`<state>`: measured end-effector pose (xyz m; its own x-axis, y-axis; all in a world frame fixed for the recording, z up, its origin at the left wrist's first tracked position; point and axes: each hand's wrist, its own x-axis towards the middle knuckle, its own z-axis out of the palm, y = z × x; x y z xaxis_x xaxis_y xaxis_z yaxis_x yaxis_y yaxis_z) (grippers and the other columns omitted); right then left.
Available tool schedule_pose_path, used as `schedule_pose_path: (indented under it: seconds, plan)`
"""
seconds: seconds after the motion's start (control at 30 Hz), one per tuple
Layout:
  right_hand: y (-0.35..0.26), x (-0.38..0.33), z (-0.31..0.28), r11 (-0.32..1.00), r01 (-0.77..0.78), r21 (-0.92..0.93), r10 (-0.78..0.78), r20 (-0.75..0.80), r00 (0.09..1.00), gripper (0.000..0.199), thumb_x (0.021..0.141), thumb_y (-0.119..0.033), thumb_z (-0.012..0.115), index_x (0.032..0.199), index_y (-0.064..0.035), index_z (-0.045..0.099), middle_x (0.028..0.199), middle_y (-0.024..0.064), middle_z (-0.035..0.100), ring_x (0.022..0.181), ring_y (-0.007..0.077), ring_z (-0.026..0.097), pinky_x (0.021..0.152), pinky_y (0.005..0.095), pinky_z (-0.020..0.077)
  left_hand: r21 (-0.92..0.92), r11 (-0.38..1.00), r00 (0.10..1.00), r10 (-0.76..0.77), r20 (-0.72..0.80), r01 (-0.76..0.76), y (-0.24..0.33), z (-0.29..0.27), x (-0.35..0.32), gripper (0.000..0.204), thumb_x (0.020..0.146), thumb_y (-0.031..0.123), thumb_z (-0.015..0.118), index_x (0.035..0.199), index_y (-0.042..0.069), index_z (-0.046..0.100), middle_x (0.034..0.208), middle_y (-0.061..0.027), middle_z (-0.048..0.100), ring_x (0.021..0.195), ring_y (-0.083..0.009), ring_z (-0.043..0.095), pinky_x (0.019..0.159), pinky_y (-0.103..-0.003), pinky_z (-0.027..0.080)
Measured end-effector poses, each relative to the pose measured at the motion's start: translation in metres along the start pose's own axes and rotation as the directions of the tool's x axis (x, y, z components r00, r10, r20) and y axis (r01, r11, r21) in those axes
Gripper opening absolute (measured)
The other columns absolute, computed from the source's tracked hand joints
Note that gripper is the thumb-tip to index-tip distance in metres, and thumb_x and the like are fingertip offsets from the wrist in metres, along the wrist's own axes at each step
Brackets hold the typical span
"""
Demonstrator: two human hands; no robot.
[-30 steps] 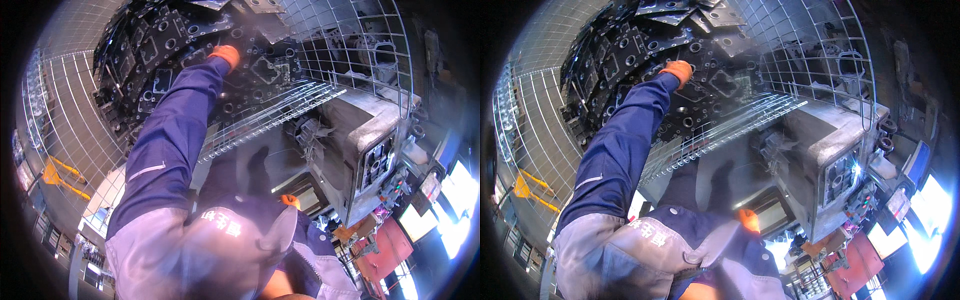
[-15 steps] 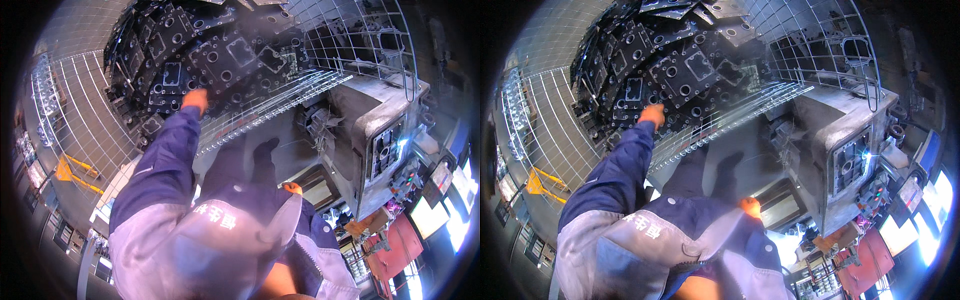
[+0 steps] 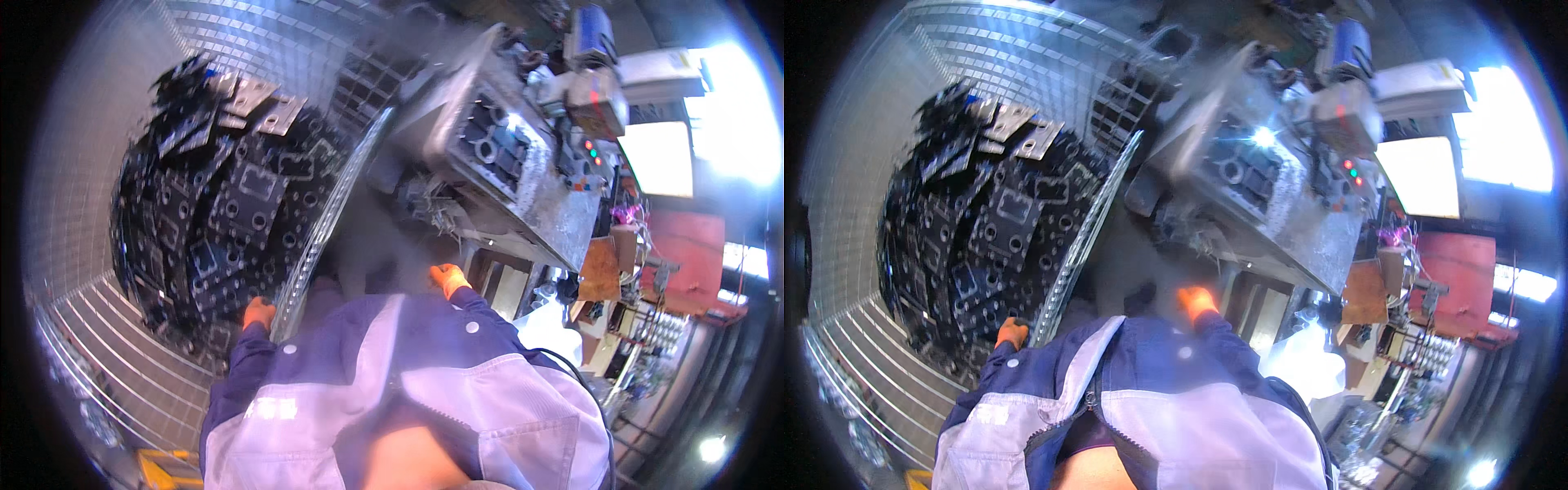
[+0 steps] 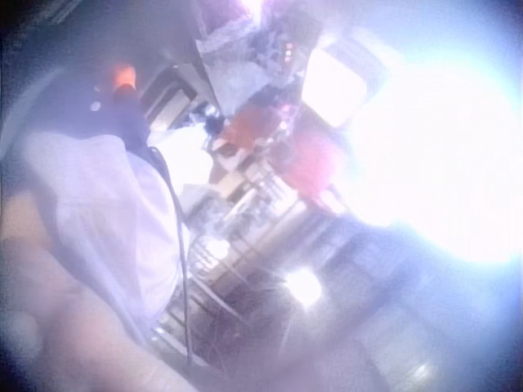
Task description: The person collects and folds white plastic sheeting from the floor, then picks up several metal engine blocks from a wire bin, inspects them, and places them on a nearby surface. The person handles the parts one at a time and moves between the bin and the work surface.
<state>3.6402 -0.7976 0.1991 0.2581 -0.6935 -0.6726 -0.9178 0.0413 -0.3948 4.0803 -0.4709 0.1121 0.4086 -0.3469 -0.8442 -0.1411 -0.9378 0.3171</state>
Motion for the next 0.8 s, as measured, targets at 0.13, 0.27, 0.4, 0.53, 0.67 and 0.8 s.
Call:
schedule_pose_path:
  seconds: [0.13,0.27,0.4,0.53,0.67,0.8]
  plan:
    - [0.015,0.003,-0.024,0.978,-0.073,0.198,0.094,-0.096,0.991,0.032,0.081,-0.031,0.063,0.094,-0.0012,0.068,0.08,0.0105,0.071,0.074,0.0199,0.065,0.072,0.0324,0.0499,-0.005,0.999,0.998,-0.05,-0.023,0.05,0.048,-0.007,0.013,0.037,0.078,0.024,0.059,0.11,0.006,0.065,0.109,-0.0202,0.067,0.106,-0.0344,0.062,0.09,-0.04,0.049]
    - [0.04,0.004,-0.044,0.926,-0.156,0.344,0.163,0.008,0.987,0.031,0.088,-0.031,0.057,0.097,-0.0037,0.07,0.093,0.0131,0.07,0.085,0.0257,0.066,0.078,0.0379,0.0509,0.198,0.965,0.974,0.197,-0.109,-0.173,0.109,0.003,-0.002,0.036,0.081,0.026,0.06,0.109,0.003,0.064,0.106,-0.0192,0.067,0.1,-0.0326,0.064,0.09,-0.037,0.049]
    - [0.074,0.002,-0.075,0.839,0.166,0.518,-0.165,-0.049,0.985,0.033,0.093,-0.031,0.054,0.098,-0.0014,0.069,0.095,0.0128,0.07,0.084,0.0252,0.067,0.077,0.0374,0.0517,0.371,0.831,0.886,0.462,-0.045,-0.415,0.201,0.023,-0.004,0.036,0.081,0.025,0.06,0.109,0.004,0.064,0.106,-0.0189,0.067,0.1,-0.0331,0.064,0.089,-0.038,0.049]
    - [0.098,-0.033,-0.135,0.458,0.53,0.714,-0.232,-0.479,0.846,0.027,0.092,-0.028,0.059,0.099,-0.0038,0.067,0.088,0.0092,0.07,0.08,0.0215,0.066,0.07,0.0337,0.051,0.502,0.692,0.807,0.591,0.019,-0.518,0.295,0.059,-0.007,0.035,0.081,0.025,0.059,0.109,0.004,0.064,0.106,-0.0187,0.067,0.1,-0.0335,0.063,0.089,-0.039,0.048]
    - [0.132,-0.102,-0.208,-0.14,0.408,0.902,-0.062,-0.42,0.906,0.036,0.095,-0.035,0.056,0.098,-0.0008,0.066,0.088,0.0134,0.069,0.084,0.0251,0.066,0.076,0.0381,0.0535,0.606,0.532,0.705,0.705,0.07,-0.592,0.384,0.093,-0.014,0.034,0.081,0.024,0.059,0.108,0.004,0.064,0.106,-0.0184,0.067,0.1,-0.0339,0.063,0.089,-0.039,0.048]
    - [0.177,-0.158,-0.232,-0.651,0.538,0.536,0.076,-0.659,0.748,0.038,0.092,-0.039,0.06,0.097,-0.0023,0.067,0.083,0.0128,0.068,0.092,0.0287,0.065,0.086,0.0441,0.0537,0.637,0.437,0.61,0.79,0.066,-0.635,0.438,0.097,-0.026,0.034,0.081,0.024,0.059,0.108,0.005,0.064,0.107,-0.0181,0.066,0.1,-0.0343,0.063,0.089,-0.04,0.047]
